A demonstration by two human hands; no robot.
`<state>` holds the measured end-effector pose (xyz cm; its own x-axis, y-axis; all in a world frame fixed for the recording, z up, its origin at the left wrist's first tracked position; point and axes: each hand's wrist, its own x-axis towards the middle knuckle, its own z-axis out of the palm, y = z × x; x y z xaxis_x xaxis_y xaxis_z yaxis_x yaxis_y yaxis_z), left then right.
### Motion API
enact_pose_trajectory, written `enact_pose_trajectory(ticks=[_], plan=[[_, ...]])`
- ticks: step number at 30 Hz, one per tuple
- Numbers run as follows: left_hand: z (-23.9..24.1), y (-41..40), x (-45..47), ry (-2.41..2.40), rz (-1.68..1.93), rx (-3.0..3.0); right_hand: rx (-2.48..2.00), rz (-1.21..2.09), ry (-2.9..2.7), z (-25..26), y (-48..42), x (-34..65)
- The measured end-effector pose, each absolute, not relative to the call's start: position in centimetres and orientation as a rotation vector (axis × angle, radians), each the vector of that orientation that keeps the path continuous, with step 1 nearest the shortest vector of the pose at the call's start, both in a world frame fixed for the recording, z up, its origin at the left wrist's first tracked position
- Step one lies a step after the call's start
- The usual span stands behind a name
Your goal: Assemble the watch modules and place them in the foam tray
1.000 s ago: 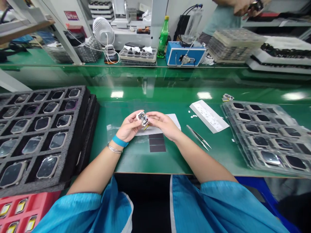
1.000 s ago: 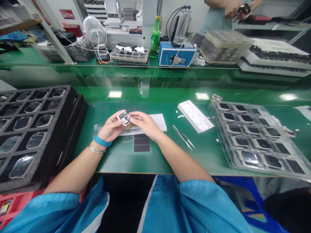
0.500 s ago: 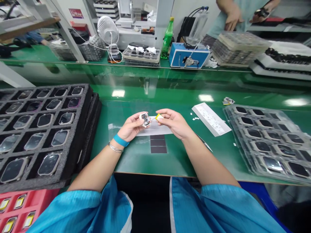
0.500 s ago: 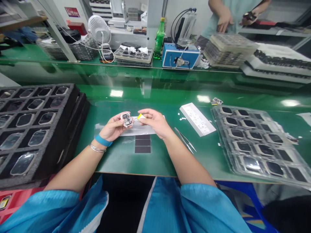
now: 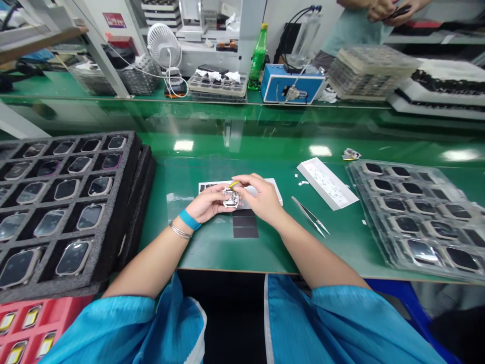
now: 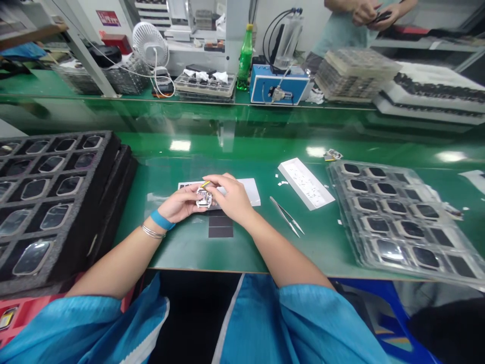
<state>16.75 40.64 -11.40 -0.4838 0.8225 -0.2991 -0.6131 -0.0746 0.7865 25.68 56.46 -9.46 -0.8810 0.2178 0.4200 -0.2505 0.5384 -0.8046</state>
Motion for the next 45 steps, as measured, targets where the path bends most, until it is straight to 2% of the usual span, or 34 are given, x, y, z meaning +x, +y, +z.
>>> enact_pose_trajectory(ticks=[4, 7, 10, 12, 16, 21, 31, 36, 39, 45], plan=[[-11.1, 41.1, 17.0, 1.232, 1.760, 0.258, 0.033, 1.259, -2.318, -9.9, 56.0, 25.4], [-10.7, 41.0, 16.6, 1.313, 1.810, 0.209, -0.035, 1.426, -2.251, -10.4, 56.1, 24.1], [-10.4, 40.4, 15.1, 1.385, 2.012, 0.063, -0.140, 1.583, -2.218, -10.4, 56.1, 22.3], [-10.4, 39.8, 14.0, 1.424, 2.146, -0.056, -0.130, 1.522, -2.380, -10.4, 55.5, 21.2], [-10.9, 39.2, 12.7, 1.467, 2.194, -0.178, 0.021, 1.169, -2.770, -10.9, 53.2, 20.2], [-11.2, 39.5, 13.0, 1.475, 2.172, -0.177, 0.003, 0.871, -2.828, -12.5, 51.5, 20.2], [-10.8, 39.7, 13.4, 1.482, 2.187, -0.164, -0.168, 1.024, -2.788, -13.4, 51.9, 19.1], [-10.9, 39.8, 13.5, 1.522, 2.178, -0.134, 0.077, 1.134, -2.646, -12.6, 52.6, 20.9], [-11.1, 40.0, 13.7, 1.586, 2.170, -0.095, 0.218, 1.071, -2.414, -11.9, 53.7, 22.6], [-11.2, 40.3, 14.1, 1.619, 2.170, -0.017, -0.117, 1.059, -2.546, -12.8, 53.9, 21.9]])
